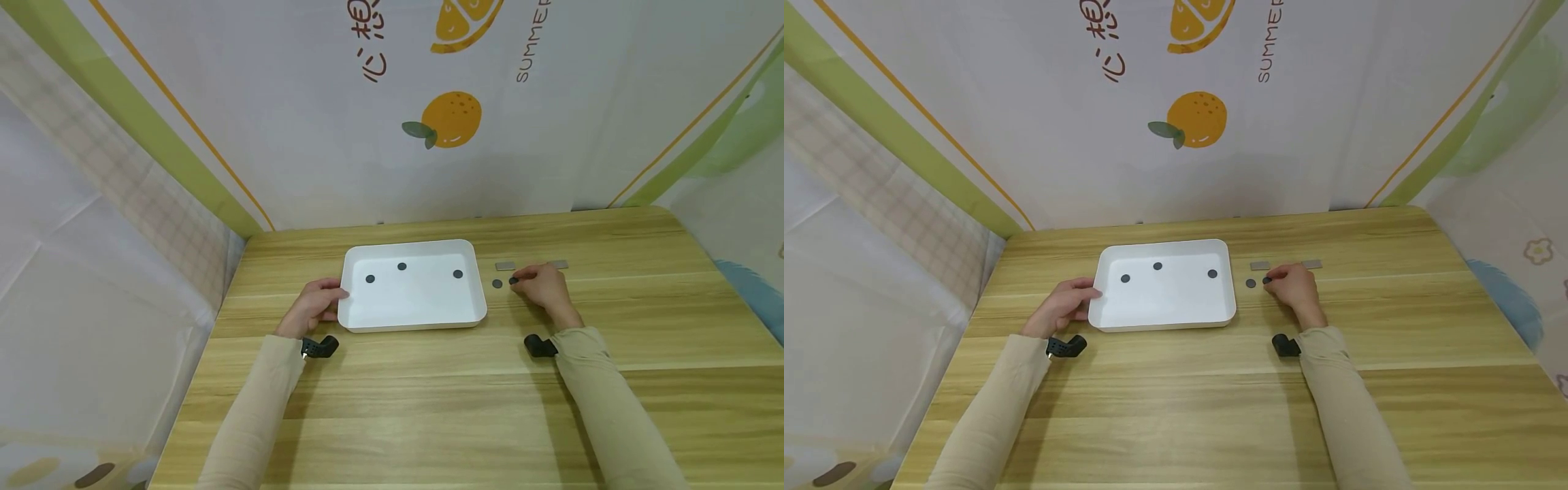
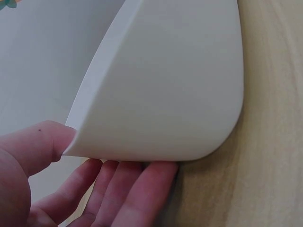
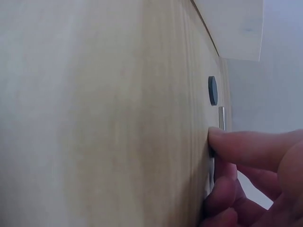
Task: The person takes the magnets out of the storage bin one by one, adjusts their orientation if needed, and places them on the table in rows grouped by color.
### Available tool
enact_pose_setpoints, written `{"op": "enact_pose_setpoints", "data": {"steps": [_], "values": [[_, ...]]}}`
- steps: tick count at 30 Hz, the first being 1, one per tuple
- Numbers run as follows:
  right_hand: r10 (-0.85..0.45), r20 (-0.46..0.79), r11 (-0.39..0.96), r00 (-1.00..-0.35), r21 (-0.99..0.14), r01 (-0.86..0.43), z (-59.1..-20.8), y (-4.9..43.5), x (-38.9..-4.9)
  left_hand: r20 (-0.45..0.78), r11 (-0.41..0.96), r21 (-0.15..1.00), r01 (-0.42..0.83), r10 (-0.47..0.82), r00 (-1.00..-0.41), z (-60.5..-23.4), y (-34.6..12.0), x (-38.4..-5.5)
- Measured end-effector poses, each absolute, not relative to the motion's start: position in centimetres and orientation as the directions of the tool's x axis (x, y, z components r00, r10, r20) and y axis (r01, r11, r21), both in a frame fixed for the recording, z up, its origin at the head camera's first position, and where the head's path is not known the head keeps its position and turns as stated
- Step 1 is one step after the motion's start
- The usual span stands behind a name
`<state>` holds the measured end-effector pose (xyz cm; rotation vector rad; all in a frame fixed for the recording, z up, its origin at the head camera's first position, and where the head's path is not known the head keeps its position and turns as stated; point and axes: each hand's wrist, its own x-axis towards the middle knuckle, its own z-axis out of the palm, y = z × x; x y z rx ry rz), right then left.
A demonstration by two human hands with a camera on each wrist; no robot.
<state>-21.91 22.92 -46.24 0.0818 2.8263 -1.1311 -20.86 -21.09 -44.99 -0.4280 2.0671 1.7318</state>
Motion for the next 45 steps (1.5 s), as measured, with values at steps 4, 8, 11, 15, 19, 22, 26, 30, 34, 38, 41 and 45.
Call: {"op": "enact_pose_setpoints", "data": {"steps": [4, 8, 11, 15, 19, 22, 26, 30, 34, 38, 41, 45], "values": [[0.012, -0.104, 0.726, -0.994, -0.683, 0.08, -46.2, 22.9, -21.8, -0.491, 0.178, 0.859, -0.48, 0.023, -0.871, -45.2, -21.1, -21.0], [0.012, -0.099, 0.728, -0.995, -0.681, 0.077, -46.2, 22.9, -21.8, -0.492, 0.18, 0.858, -0.48, 0.022, -0.871, -45.3, -21.1, -21.0], [0.014, -0.091, 0.729, -0.996, -0.68, 0.072, -46.2, 22.9, -21.8, -0.491, 0.178, 0.859, -0.48, 0.025, -0.871, -45.3, -21.1, -21.0], [0.024, -0.07, 0.731, -0.997, -0.68, 0.066, -46.3, 22.8, -21.7, -0.494, 0.174, 0.858, -0.483, 0.023, -0.869, -45.4, -21.1, -21.0], [0.035, -0.058, 0.72, -0.998, -0.69, 0.065, -46.3, 22.8, -21.6, -0.496, 0.18, 0.855, -0.486, 0.016, -0.868, -45.5, -21.1, -21.1], [0.039, -0.074, 0.693, -0.996, -0.716, 0.081, -46.3, 22.9, -21.6, -0.494, 0.187, 0.856, -0.482, 0.017, -0.87, -45.5, -21.1, -21.1], [0.056, -0.099, 0.65, -0.993, -0.752, 0.112, -46.2, 23.0, -21.7, -0.491, 0.182, 0.858, -0.48, 0.019, -0.871, -45.5, -21.1, -21.1], [0.088, -0.122, 0.604, -0.989, -0.783, 0.15, -46.1, 22.9, -21.8, -0.49, 0.178, 0.86, -0.479, 0.023, -0.872, -45.5, -21.1, -21.1], [0.109, -0.13, 0.549, -0.986, -0.819, 0.169, -45.8, 22.5, -22.0, -0.49, 0.177, 0.86, -0.479, 0.022, -0.872, -45.4, -21.1, -21.1], [0.088, -0.113, 0.477, -0.99, -0.868, 0.141, -45.0, 21.5, -22.0, -0.482, 0.185, 0.863, -0.47, 0.027, -0.876, -45.3, -21.1, -21.1], [0.064, -0.106, 0.407, -0.992, -0.905, 0.123, -44.1, 20.3, -22.0, -0.481, 0.185, 0.864, -0.469, 0.027, -0.876, -45.4, -21.1, -21.1], [0.04, -0.097, 0.334, -0.994, -0.937, 0.105, -43.2, 18.6, -22.2, -0.484, 0.182, 0.862, -0.472, 0.025, -0.874, -45.4, -21.1, -21.1]]}}
